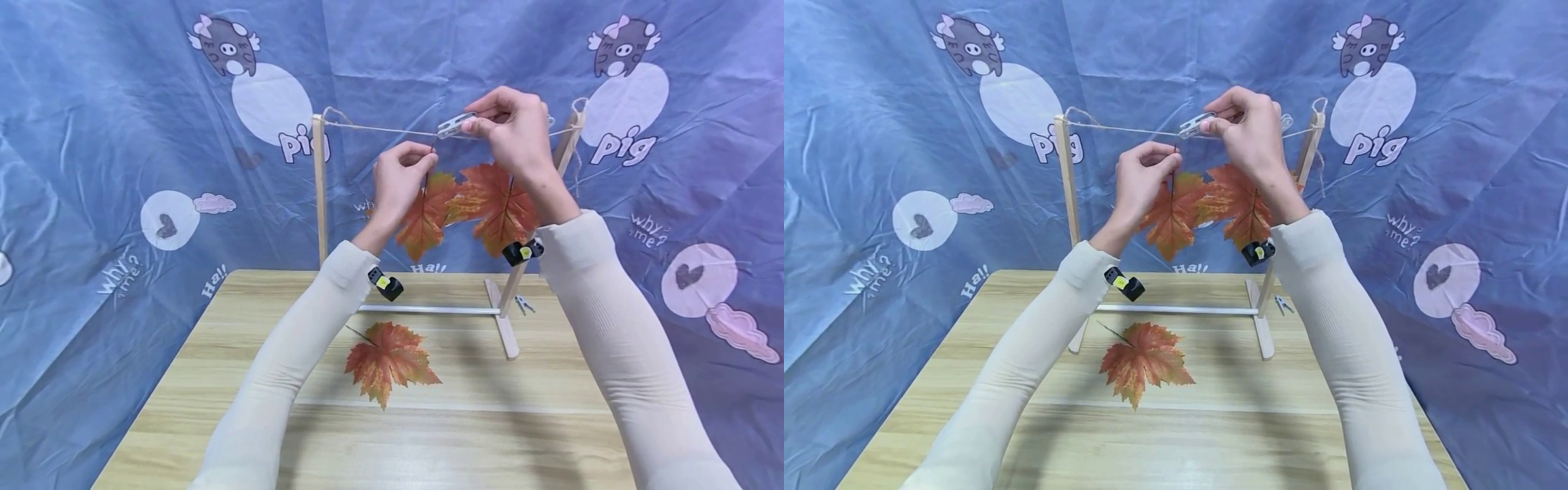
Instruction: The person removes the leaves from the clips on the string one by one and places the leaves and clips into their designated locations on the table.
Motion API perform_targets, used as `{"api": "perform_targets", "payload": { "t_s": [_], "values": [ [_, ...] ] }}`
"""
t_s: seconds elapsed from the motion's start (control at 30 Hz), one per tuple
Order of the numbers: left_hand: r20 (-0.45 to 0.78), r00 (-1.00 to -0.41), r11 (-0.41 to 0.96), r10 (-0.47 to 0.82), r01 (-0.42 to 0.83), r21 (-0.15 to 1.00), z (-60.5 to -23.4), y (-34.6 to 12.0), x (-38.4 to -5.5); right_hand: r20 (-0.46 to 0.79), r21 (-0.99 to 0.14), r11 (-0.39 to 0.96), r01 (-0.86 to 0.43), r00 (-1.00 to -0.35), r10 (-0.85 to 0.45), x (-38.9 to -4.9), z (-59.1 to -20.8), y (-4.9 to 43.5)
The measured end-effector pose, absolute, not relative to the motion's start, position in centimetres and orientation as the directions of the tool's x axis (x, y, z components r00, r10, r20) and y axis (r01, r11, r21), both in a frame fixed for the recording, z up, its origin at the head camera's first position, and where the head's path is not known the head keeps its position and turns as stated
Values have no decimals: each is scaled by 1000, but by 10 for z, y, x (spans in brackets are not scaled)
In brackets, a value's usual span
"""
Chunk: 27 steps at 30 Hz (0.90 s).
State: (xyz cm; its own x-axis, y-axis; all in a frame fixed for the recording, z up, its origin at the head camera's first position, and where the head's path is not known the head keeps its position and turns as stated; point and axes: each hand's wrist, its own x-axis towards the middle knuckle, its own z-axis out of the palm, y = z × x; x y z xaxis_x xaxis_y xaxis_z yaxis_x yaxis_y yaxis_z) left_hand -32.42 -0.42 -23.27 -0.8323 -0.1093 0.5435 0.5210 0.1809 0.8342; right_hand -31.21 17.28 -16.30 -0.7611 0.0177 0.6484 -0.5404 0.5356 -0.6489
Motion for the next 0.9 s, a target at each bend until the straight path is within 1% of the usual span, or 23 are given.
{"api": "perform_targets", "payload": {
  "t_s": [0.3, 0.4, 0.77, 0.9],
  "values": [
    [537, -838, 157, -97, 520, 840, -236, -14, -327, 606, -666, 569, -482, -795, 36, -316, -168, 177],
    [535, -839, 149, -98, 519, 842, -237, -16, -328, 596, -682, 548, -484, -802, 33, -316, -170, 178],
    [520, -850, 89, -88, 513, 854, -243, -30, -328, 622, -709, 470, -526, -781, 63, -310, -178, 184],
    [508, -857, 80, -89, 502, 861, -246, -34, -325, 621, -712, 467, -525, -781, 68, -304, -183, 187]
  ]
}}
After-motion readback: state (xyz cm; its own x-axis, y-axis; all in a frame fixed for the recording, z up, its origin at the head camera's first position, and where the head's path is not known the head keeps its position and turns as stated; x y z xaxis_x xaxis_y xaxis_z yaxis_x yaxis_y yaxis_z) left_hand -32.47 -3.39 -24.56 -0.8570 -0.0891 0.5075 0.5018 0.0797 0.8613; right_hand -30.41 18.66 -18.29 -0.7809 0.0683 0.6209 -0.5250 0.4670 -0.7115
